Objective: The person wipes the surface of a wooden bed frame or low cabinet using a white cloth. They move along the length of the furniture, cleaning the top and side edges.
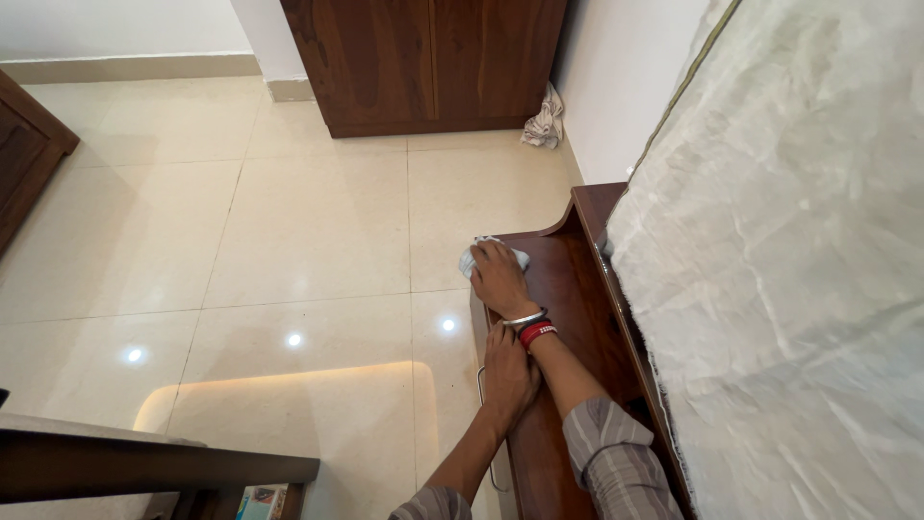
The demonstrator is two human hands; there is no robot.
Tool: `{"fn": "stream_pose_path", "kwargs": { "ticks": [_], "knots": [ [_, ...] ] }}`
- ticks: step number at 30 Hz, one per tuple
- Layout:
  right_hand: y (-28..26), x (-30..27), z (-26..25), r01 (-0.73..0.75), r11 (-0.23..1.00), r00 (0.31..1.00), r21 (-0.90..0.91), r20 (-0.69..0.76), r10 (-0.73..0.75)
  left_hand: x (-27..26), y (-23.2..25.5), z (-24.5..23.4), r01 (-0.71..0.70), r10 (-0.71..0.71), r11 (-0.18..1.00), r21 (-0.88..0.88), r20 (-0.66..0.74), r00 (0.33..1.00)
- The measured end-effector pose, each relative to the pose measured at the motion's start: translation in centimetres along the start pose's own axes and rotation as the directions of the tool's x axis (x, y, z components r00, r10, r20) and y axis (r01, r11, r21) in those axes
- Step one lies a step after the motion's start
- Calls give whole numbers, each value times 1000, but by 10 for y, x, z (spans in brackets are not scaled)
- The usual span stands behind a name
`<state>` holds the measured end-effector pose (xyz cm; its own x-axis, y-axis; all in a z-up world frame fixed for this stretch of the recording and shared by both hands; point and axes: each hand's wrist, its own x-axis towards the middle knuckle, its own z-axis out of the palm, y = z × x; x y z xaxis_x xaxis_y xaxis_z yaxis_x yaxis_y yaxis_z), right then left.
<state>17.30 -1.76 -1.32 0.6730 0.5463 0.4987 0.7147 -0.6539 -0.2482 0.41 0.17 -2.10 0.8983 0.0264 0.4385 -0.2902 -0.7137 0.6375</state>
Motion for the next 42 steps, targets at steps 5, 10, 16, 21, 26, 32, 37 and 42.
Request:
{"fn": "stream_pose_path", "kwargs": {
  "ticks": [5,10,16,21,26,32,37,42],
  "knots": [
    [-11,5,-7,-166,983,984,-80,51,171,-1,5,-6,20,-23,994,-111,-24,999],
    [8,1,2,-396,904,918,-160,-57,392,3,7,-7,21,-23,996,-83,-19,1000],
    [34,-9,-3,-558,788,830,-262,-197,522,4,7,-6,-27,25,999,-21,-72,997],
    [21,-4,-3,-485,798,873,-357,-154,462,3,6,-5,-6,6,1000,-12,-36,999],
    [4,12,6,-374,865,915,-335,17,403,1,0,-3,-8,8,999,-36,14,1000],
    [8,2,24,-149,979,988,-139,21,154,-1,3,-7,-2,4,998,-57,28,1000],
    [41,-2,40,-192,976,981,-102,5,193,4,8,-10,-15,15,1000,-15,0,1000],
    [81,-1,40,-377,902,926,-209,-98,365,5,11,-11,-34,32,999,-28,-74,997]
  ]
}}
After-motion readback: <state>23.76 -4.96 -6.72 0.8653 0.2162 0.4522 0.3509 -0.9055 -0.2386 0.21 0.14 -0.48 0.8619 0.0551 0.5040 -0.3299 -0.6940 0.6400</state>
